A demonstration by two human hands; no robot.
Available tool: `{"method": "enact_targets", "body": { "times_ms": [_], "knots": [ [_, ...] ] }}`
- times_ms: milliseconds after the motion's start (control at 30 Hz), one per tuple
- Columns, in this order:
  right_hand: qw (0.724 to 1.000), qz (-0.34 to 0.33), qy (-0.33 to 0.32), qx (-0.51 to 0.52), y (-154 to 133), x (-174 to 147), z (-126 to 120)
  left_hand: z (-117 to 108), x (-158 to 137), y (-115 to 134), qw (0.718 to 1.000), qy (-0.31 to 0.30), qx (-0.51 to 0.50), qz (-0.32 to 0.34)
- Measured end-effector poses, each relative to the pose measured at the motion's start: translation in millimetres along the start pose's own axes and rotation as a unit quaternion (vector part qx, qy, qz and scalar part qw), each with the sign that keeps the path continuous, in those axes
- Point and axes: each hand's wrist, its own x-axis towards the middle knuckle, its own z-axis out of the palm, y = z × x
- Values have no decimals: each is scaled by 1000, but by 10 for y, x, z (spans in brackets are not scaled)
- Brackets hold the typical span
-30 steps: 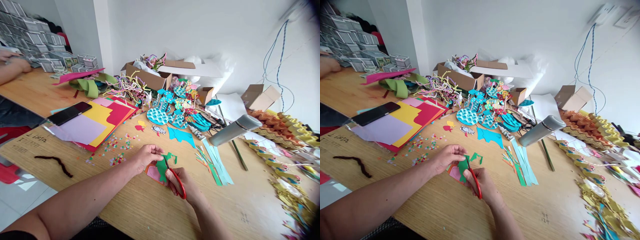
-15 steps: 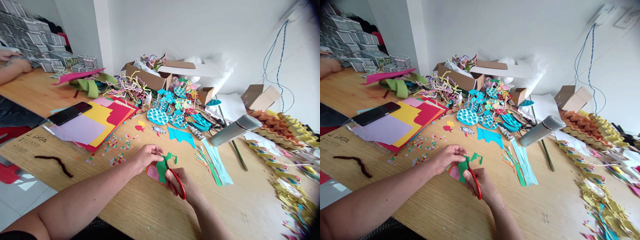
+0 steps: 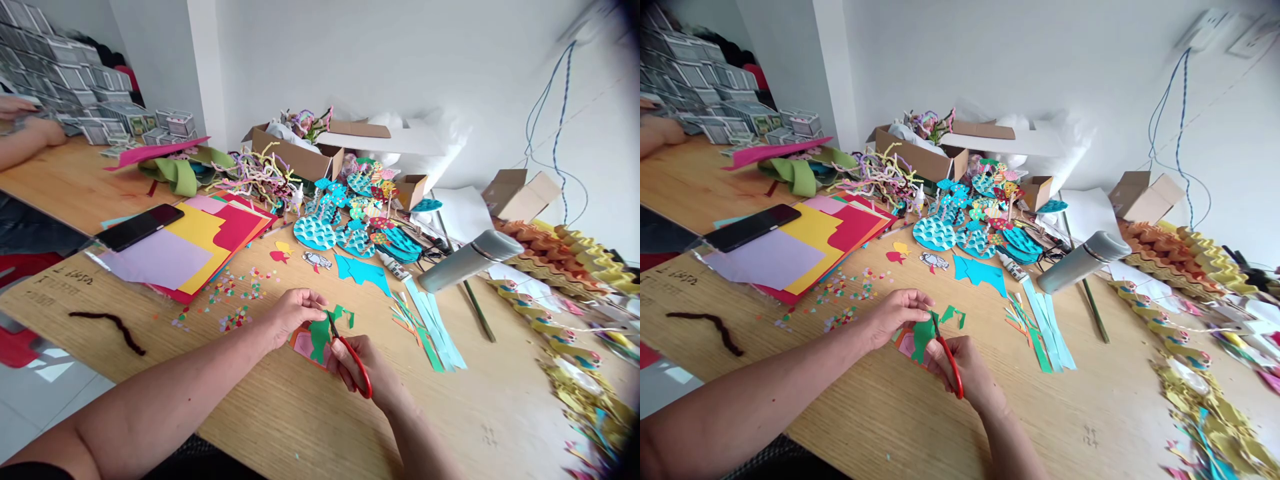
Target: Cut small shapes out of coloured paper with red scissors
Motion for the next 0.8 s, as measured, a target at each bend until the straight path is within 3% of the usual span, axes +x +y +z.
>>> {"method": "enact_targets", "body": {
  "times_ms": [800],
  "knots": [
    [1000, -3, -5, 25, 56, 33, 12, -38, 28, -25, 1000, -12, -1, 4]
  ]
}}
